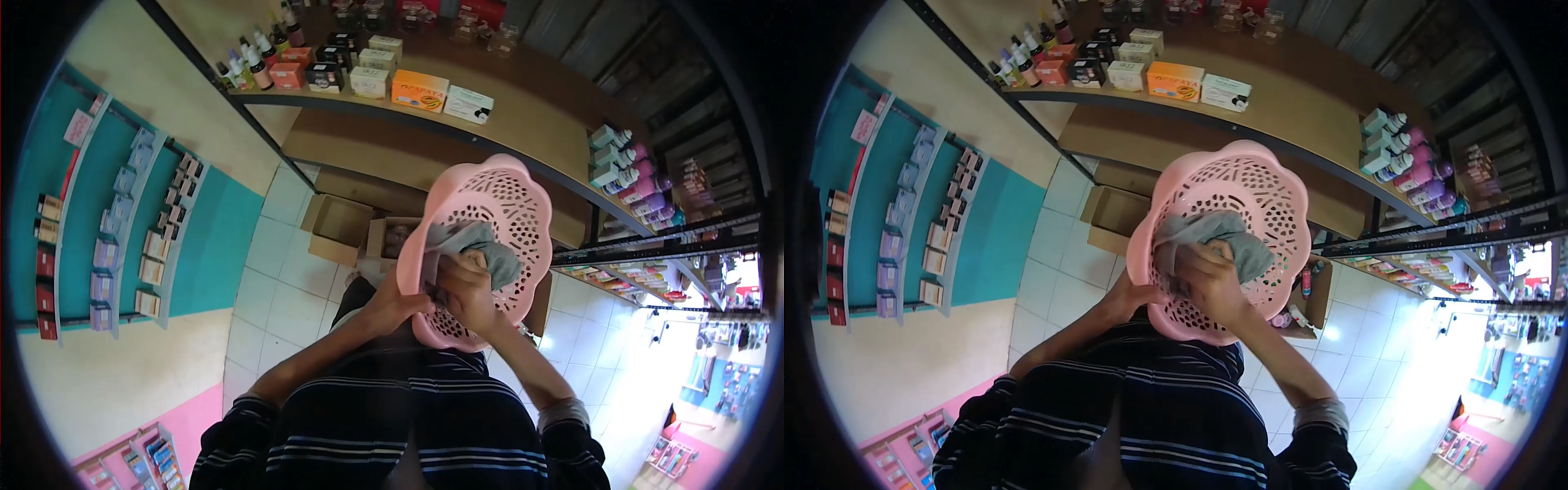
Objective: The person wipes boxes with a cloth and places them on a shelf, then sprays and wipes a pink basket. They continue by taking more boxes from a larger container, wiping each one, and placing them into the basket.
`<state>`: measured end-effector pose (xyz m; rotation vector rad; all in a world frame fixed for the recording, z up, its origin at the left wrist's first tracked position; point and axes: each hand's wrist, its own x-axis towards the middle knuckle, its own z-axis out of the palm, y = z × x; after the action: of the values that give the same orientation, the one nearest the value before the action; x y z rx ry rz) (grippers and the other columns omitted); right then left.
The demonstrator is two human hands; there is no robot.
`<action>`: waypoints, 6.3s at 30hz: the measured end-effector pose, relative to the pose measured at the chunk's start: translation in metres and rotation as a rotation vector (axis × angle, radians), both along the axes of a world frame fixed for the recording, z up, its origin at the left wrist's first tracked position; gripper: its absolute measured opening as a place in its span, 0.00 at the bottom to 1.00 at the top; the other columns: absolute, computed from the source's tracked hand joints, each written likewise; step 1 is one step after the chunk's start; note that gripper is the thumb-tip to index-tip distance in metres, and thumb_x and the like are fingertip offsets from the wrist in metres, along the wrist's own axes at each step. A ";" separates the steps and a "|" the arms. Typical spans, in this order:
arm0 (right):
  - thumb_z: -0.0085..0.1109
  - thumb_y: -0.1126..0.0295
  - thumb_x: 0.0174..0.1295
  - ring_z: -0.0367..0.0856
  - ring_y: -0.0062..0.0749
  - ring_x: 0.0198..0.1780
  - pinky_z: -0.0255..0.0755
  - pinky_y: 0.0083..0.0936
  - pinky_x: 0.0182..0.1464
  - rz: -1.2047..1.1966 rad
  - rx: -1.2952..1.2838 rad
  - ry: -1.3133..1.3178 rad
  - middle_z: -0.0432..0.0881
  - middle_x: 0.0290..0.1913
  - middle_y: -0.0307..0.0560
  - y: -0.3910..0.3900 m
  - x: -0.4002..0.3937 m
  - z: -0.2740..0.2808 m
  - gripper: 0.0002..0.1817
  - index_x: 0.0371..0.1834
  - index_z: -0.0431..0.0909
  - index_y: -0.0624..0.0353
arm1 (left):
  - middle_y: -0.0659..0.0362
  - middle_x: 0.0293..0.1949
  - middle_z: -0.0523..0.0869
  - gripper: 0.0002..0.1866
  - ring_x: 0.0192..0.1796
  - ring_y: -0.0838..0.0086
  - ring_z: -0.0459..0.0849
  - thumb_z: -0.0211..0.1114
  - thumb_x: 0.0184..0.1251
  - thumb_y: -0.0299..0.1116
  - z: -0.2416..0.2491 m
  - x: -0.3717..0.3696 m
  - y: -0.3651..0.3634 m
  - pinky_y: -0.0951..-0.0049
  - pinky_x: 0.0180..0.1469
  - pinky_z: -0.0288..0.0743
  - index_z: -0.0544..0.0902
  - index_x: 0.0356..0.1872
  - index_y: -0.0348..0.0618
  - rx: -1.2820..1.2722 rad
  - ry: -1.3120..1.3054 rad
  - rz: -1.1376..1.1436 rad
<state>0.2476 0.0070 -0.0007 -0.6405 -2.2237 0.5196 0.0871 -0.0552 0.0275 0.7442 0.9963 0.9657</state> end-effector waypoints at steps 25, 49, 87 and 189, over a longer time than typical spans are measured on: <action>0.46 0.80 0.37 0.51 0.72 0.57 0.37 0.53 0.63 -0.837 0.202 -0.032 0.54 0.57 0.78 0.062 -0.011 0.009 0.22 0.42 0.62 0.75 | 0.53 0.56 0.66 0.45 0.58 0.68 0.67 0.62 0.42 0.25 -0.006 -0.002 -0.018 0.67 0.58 0.63 0.48 0.64 0.37 0.210 0.026 0.043; 0.63 0.74 0.43 0.75 0.30 0.18 0.67 0.23 0.24 -0.749 -0.061 0.226 0.76 0.16 0.46 0.176 0.079 0.079 0.11 0.27 0.71 0.62 | 0.51 0.48 0.72 0.37 0.51 0.65 0.72 0.64 0.48 0.46 0.070 0.083 0.268 0.63 0.46 0.74 0.62 0.57 0.37 0.115 -0.291 -0.039; 0.66 0.62 0.42 0.79 0.38 0.29 0.70 0.31 0.32 -0.798 -0.495 0.120 0.79 0.23 0.48 0.238 0.059 -0.014 0.19 0.36 0.76 0.59 | 0.46 0.59 0.64 0.39 0.59 0.56 0.67 0.58 0.58 0.31 0.000 -0.028 0.057 0.55 0.57 0.60 0.44 0.66 0.48 0.291 0.558 0.260; 0.58 0.79 0.46 0.72 0.40 0.40 0.64 0.30 0.45 -1.144 -0.390 0.469 0.74 0.36 0.50 -0.055 -0.054 -0.056 0.13 0.37 0.74 0.63 | 0.49 0.42 0.72 0.19 0.43 0.57 0.74 0.36 0.70 0.43 -0.109 0.011 0.017 0.63 0.45 0.65 0.63 0.48 0.37 0.328 0.285 -0.382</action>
<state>0.1937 -0.0479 -0.0567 -1.6236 -1.0419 0.4125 0.0976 -0.0386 -0.0820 1.3233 0.9013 0.7040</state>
